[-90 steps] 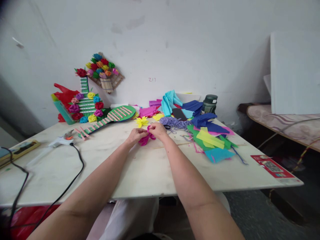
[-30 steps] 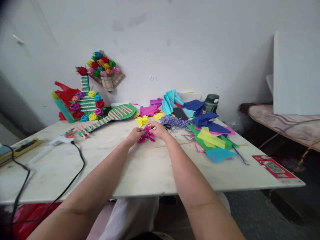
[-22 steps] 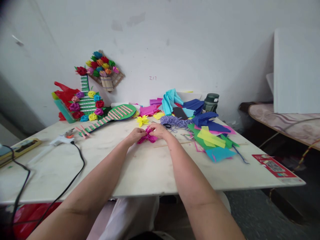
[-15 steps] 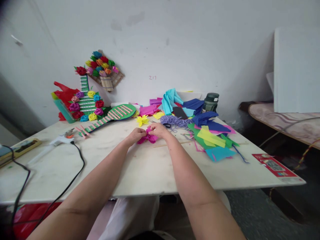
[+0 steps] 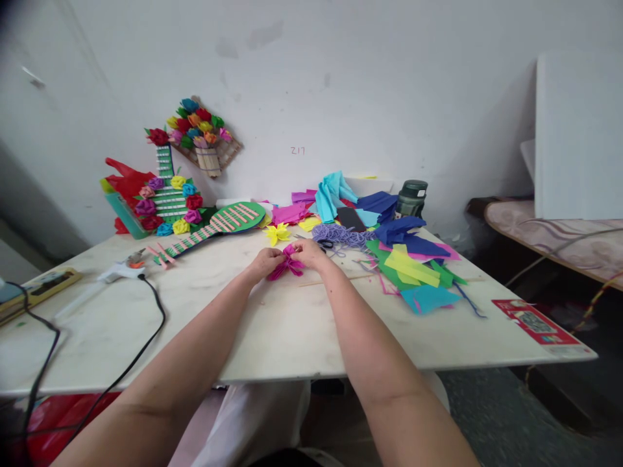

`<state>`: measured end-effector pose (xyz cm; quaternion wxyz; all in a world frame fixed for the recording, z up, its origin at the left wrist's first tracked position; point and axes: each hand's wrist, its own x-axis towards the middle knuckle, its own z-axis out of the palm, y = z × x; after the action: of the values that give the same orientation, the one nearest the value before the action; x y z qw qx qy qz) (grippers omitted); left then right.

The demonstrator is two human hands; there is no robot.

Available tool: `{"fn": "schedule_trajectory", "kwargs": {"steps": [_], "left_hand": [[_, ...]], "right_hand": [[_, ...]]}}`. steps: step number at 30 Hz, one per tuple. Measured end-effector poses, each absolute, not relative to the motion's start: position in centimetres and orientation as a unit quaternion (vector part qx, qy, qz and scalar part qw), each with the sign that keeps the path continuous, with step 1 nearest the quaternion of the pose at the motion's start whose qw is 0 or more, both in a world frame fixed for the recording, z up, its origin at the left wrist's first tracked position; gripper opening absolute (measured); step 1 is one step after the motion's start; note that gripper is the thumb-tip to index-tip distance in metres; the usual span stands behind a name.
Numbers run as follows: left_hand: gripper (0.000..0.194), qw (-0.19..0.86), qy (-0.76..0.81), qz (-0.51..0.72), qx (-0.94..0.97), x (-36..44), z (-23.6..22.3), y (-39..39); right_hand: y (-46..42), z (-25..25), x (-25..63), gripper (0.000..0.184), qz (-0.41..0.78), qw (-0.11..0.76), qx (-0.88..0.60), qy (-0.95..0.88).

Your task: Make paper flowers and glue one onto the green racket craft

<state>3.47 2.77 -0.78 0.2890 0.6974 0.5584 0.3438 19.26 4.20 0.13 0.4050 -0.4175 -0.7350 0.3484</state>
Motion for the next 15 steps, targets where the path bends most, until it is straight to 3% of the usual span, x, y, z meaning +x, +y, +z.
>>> {"fn": "schedule_trajectory", "kwargs": {"steps": [6,11,15], "left_hand": [[0.024,0.280,0.566,0.351,0.691,3.55,-0.95,2.97],[0.023,0.254,0.568,0.332,0.709,3.59,-0.79,3.06],[0.021,0.246,0.570,0.322,0.715,3.69,-0.69,3.04]], "right_hand": [[4.85,0.04,19.68,0.009,0.180,0.386,-0.389,-0.817],[5.14,-0.30,20.00,0.008,0.161,0.357,-0.406,-0.826],[5.32,-0.70,19.72,0.008,0.186,0.388,-0.439,-0.789]]}}
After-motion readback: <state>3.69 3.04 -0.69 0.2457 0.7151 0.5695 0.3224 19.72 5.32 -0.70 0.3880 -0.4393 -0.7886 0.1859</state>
